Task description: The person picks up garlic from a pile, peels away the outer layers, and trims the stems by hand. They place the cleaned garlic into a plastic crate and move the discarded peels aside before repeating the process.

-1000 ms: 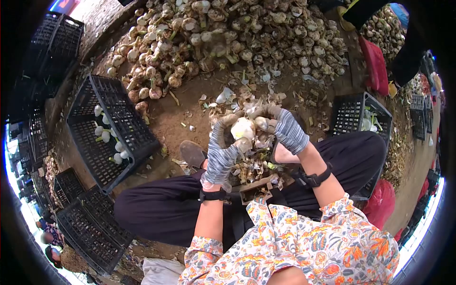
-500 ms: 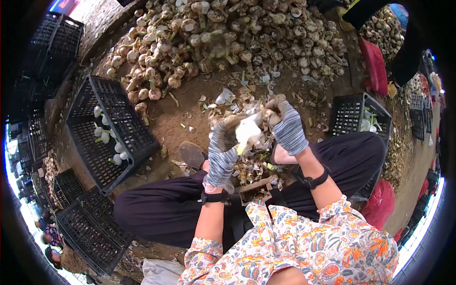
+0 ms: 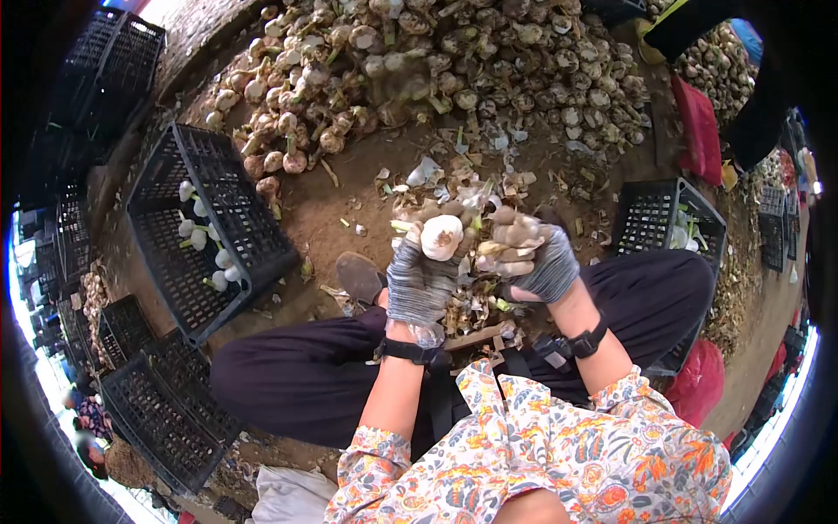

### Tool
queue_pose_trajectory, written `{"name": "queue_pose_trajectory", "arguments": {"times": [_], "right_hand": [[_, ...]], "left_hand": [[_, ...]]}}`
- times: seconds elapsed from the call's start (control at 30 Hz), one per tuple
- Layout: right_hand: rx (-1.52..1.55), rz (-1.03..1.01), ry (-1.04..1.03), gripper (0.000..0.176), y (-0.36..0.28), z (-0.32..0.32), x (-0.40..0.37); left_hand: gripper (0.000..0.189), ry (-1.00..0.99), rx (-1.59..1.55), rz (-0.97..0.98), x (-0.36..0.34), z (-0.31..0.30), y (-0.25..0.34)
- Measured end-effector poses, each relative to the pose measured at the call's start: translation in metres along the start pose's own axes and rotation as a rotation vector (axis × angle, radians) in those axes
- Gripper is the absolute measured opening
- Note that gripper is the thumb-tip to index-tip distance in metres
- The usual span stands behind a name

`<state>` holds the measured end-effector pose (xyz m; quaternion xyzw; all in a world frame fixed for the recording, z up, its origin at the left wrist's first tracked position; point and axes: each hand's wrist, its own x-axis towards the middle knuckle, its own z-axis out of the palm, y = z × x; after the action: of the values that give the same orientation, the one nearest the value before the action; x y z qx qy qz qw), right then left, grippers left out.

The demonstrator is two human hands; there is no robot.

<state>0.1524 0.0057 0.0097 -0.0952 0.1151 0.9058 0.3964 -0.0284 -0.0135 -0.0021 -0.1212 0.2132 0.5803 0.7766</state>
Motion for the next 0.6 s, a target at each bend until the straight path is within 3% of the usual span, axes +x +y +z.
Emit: {"name": "queue_pose_trajectory", "arguments": {"times": [0.07,0.1,0.13,0.2,0.27,0.3,0.33,0.4,0.47,0.53,0.6], "right_hand": [[-0.789,-0.198,0.485,0.031,-0.001,0.024,-0.006],[-1.239,-0.109,0.440,0.029,-0.011,0.028,-0.002],[-1.894,-0.589,0.413,0.034,-0.010,-0.013,0.006],[-2.023,-0.649,0.432,0.041,0.005,0.020,0.014],[-1.921,-0.544,0.462,0.039,0.031,0.036,0.024],[-2.017,-0.771,0.291,0.030,0.037,0.021,0.035],[-2.016,-0.769,0.291,0.030,0.037,0.014,0.039],[-1.572,-0.509,0.475,0.022,0.033,0.007,0.052],[-1.560,-0.528,0.606,0.011,0.010,-0.041,0.062],[-2.021,-0.406,0.536,0.018,-0.008,-0.074,0.061],[-2.181,-0.182,0.686,0.029,-0.020,-0.083,0.068]], "left_hand": [[0.032,0.063,0.025,0.036,0.003,-0.006,0.004],[0.031,0.091,0.041,0.071,0.005,-0.008,0.005],[0.031,0.119,0.057,0.105,0.007,-0.009,0.006],[0.029,0.145,0.105,0.145,0.009,-0.005,0.005],[0.027,0.199,0.391,0.239,0.009,-0.013,0.003],[0.027,0.208,0.427,0.282,0.011,-0.019,0.003],[0.027,0.210,0.427,0.282,0.010,-0.025,0.004],[0.031,0.139,0.268,0.269,0.004,-0.011,0.012],[0.031,0.155,0.245,0.266,0.002,-0.009,0.021],[0.029,0.186,0.033,0.184,0.004,0.002,0.029],[0.026,0.203,-0.161,0.125,0.003,0.001,0.051]]}}
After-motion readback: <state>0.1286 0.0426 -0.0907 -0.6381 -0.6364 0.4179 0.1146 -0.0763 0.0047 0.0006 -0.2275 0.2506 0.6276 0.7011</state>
